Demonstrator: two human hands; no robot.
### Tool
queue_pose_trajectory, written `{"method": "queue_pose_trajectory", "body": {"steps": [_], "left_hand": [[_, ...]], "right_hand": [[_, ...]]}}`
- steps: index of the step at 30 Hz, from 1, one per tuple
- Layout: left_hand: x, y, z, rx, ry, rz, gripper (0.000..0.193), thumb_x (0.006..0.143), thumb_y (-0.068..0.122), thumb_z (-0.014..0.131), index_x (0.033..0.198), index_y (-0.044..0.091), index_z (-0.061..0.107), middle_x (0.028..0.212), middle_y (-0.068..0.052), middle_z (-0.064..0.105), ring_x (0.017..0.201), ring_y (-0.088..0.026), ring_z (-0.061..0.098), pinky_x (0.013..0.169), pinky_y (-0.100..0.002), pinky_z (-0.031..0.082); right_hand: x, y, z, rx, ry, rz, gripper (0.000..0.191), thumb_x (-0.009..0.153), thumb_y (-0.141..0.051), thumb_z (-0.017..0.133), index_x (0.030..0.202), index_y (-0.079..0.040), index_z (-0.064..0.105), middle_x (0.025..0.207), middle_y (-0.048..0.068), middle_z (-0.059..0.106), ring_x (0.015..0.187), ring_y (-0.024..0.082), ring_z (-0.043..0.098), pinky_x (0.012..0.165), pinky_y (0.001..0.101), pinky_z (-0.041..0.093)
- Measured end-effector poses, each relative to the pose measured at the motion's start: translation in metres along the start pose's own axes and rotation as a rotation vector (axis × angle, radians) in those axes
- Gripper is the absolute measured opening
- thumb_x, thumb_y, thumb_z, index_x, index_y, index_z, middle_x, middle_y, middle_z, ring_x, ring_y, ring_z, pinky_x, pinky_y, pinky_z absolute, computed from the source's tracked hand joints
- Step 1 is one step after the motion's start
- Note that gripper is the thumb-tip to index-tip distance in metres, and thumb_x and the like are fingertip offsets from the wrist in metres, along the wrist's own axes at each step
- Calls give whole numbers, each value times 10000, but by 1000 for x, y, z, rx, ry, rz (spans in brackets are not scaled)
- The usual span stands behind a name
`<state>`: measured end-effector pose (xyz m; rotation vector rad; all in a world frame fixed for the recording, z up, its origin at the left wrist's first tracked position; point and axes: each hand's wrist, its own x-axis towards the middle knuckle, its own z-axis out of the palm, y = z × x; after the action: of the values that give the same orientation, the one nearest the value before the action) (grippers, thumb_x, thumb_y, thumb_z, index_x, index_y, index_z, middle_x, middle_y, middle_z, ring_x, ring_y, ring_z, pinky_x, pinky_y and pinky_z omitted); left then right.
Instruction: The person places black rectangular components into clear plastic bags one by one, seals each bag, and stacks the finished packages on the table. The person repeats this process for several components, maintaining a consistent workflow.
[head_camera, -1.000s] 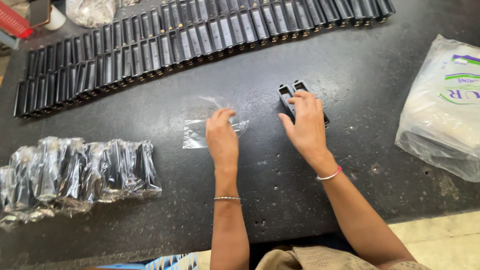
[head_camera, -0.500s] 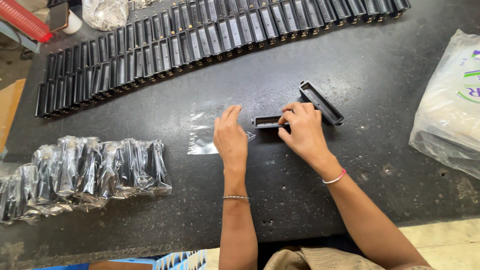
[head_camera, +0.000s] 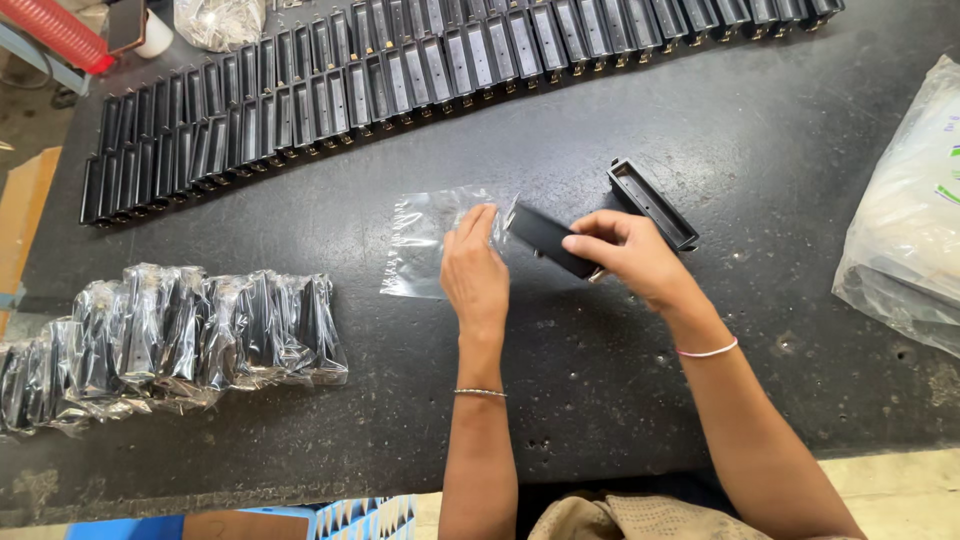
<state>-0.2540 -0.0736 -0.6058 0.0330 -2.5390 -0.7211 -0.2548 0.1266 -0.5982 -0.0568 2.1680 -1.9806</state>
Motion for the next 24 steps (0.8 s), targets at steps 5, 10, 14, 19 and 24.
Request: {"method": "queue_pose_trajectory", "body": {"steps": [5, 10, 14, 19, 24], "left_hand": [[0, 4, -2, -17, -50, 47, 501, 818, -105, 622, 1258, 122, 698, 1311, 30, 679, 1070, -252, 650, 934, -363, 529], [-4, 14, -3, -32, -99, 163, 520, 836, -118, 605, 1289, 124, 685, 1329, 19, 672, 1068, -266, 649, 936, -370, 533], [-9, 23, -2, -117, -188, 171, 569, 795, -122, 599, 1309, 114, 668, 1345, -5, 662, 1050, -290, 645, 931, -392, 528], [-11, 25, 2, -230, -217, 173, 570, 790, -131, 569, 1314, 78, 651, 1354, -67, 649, 1186, -327, 625, 978, -422, 505], [-12, 23, 9, -281, -238, 128, 593, 773, -137, 529, 1311, 80, 656, 1375, -93, 644, 1231, -326, 614, 1032, -427, 483]], "right_hand": [[2, 4, 4, 7, -46, 118, 287, 894, -290, 716, 1027, -39, 759, 850, 26, 692, 682, 102, 623, 552, 260, 532], [10, 19, 0, -18, -15, 143, 290, 923, -288, 695, 1038, -30, 763, 863, 19, 691, 681, 102, 605, 560, 270, 532], [19, 34, -1, 277, -71, 144, 298, 951, -228, 657, 1141, -1, 696, 967, 50, 700, 815, 123, 681, 720, 282, 593], [22, 46, -2, 534, -289, 140, 374, 985, -174, 634, 1269, 67, 598, 1104, 79, 660, 1038, 165, 679, 984, 331, 584], [23, 53, 1, 496, -383, 137, 477, 976, -163, 623, 1411, 17, 543, 1223, 55, 662, 1143, 141, 623, 1017, 317, 538]]}}
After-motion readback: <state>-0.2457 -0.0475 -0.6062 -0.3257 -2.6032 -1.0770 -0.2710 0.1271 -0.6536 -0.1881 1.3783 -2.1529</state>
